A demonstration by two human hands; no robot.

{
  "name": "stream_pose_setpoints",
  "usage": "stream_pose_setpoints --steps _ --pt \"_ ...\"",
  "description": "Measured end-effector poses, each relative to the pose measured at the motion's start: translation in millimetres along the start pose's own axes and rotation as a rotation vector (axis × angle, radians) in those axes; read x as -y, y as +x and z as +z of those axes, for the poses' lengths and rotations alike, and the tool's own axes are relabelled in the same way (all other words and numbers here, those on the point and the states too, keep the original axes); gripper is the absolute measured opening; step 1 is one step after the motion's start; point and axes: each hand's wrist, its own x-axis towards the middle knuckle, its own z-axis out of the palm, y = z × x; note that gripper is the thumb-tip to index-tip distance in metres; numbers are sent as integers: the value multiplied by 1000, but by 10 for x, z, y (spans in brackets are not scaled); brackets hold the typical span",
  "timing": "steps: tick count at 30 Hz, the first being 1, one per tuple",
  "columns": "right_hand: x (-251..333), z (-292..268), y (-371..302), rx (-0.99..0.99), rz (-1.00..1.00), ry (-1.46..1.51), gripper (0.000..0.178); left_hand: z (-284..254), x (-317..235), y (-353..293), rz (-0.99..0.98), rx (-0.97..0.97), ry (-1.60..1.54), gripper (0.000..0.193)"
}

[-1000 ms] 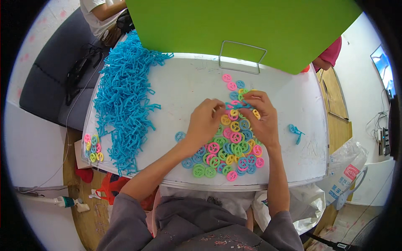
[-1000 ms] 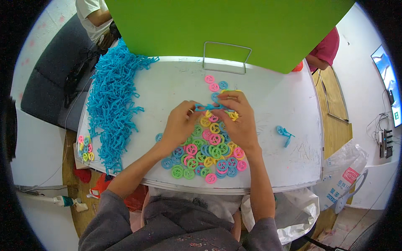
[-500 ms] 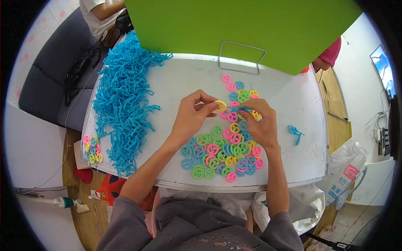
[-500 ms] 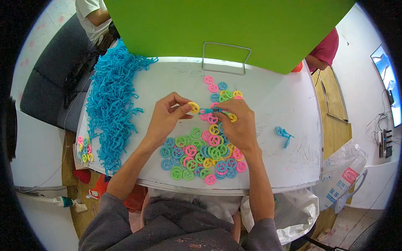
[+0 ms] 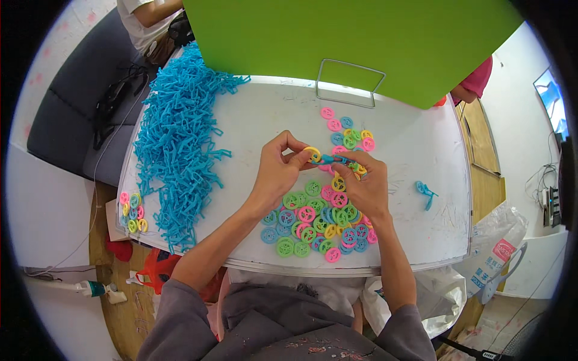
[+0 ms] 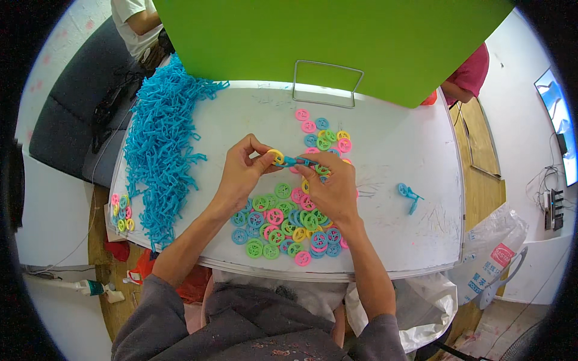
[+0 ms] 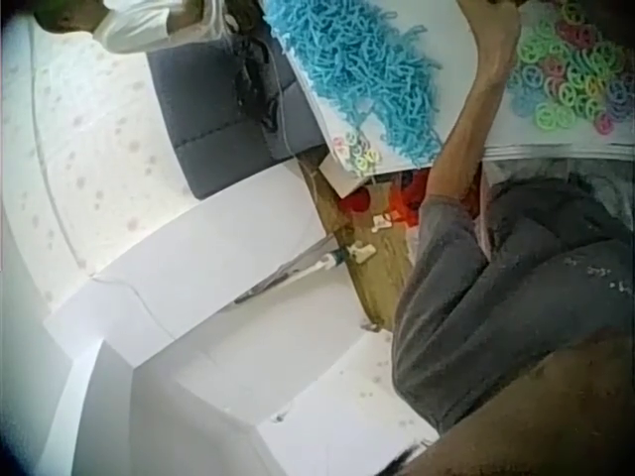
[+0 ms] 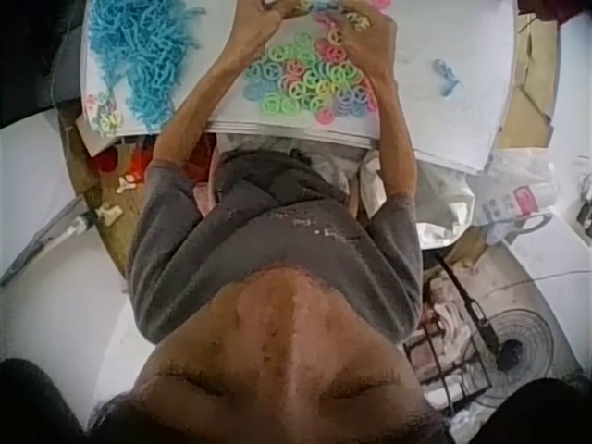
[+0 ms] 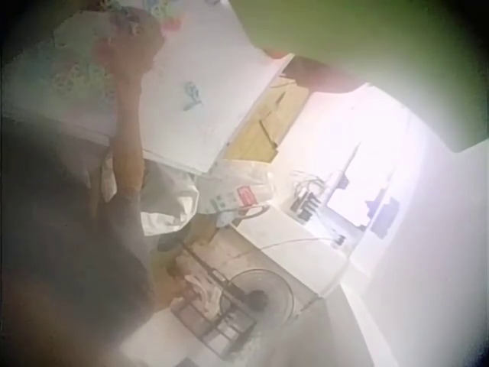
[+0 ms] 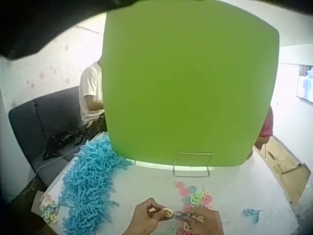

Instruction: Assemble colorful plastic gears and smiley face links on a workbench.

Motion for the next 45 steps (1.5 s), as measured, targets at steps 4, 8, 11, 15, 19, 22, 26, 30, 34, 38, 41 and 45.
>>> stream_pose_setpoints --steps 4,8,11,15,19,22,26,30,34,38,41,45 --pt "70 16 7 7 128 22 19 23 51 -13 86 15 44 4" --pt "112 7 23 2 243 118 21 57 99 -40 159 0 16 4" --pt "56 -35 35 48 278 265 24 81 105 -63 168 13 -23 4" --pt "29 -50 38 81 407 475 24 121 106 -99 196 2 -57 4" --pt "20 -34 26 54 435 515 24 131 138 -111 234 -22 -13 4" --pt "13 38 -22 -75 369 363 25 160 153 -105 301 -47 38 3" --pt "101 135 -47 -167 326 291 25 176 116 -116 304 -89 56 1" --pt "65 155 -42 -188 267 258 21 137 92 -75 246 -50 69 2" --pt "64 109 -9 -159 129 127 17 16 21 -9 115 46 8 3" --pt "-22 33 6 -145 -37 42 16 36 0 -24 213 90 58 6" --pt "-5 -26 -3 -145 18 78 15 100 -48 -87 316 100 147 15" --pt "129 -118 -67 -39 30 31 16 45 -12 -102 407 128 326 31"
